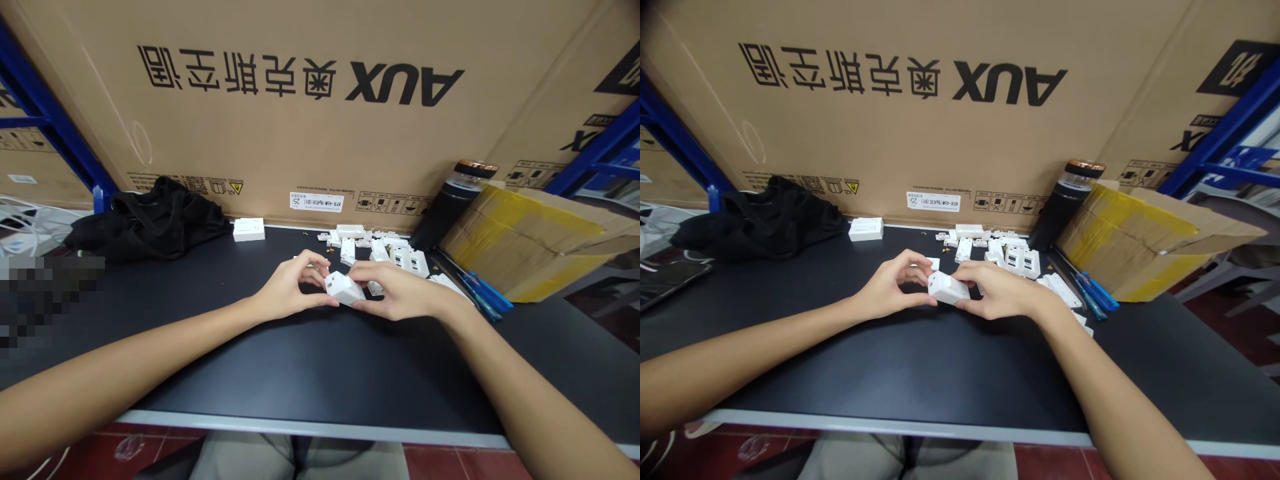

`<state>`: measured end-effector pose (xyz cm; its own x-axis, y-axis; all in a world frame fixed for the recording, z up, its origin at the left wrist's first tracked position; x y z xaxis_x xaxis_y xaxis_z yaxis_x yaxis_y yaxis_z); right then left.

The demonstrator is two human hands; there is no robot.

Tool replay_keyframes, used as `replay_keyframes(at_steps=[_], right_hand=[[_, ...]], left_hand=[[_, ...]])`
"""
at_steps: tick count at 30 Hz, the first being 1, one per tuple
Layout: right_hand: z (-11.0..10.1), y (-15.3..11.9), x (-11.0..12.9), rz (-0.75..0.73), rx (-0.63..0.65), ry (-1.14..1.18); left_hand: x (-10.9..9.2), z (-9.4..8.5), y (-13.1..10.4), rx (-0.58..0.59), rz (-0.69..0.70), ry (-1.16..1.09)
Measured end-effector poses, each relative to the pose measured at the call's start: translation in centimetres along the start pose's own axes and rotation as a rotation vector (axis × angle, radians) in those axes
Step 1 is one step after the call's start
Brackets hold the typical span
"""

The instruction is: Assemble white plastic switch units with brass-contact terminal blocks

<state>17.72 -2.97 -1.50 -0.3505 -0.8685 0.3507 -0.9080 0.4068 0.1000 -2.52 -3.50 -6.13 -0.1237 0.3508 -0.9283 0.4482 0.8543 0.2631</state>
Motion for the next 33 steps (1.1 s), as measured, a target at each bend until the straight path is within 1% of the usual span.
replay_keyframes(at_steps=[6,15,19,23,33], right_hand=[[-0.02,0.05,0.07,-0.010,-0.001,0.029],[0.28,-0.16,-0.31,0.025,0.032,0.055],[0.22,-0.26,-0.45,0.040,0.035,0.059],[-0.03,-0.42,-0.60,0.043,0.019,0.036],[0.13,-0.11,-0.62,0.065,0.037,-0.020]], left_hand=[[0.21,0.38,0.24,0.056,-0.068,-0.008],[0.52,0.57,0.18,-0.008,-0.031,0.090],[0.32,0.59,0.23,-0.019,-0.015,0.088],[0.49,0.51,0.34,-0.032,-0.029,0.089],[0.75,0.24,0.44,-0.015,-0.067,0.027]])
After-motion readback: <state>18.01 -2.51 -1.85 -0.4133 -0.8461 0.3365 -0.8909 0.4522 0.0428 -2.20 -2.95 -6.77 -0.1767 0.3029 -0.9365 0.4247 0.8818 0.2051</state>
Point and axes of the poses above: each hand's wrist, its own y-axis towards the middle knuckle, its own z-axis out of the palm, x = y × z, the point moved 4 cm from there along y, towards the middle knuckle, and after that the axes turned 11 degrees about -z, right-handed, at the moved point
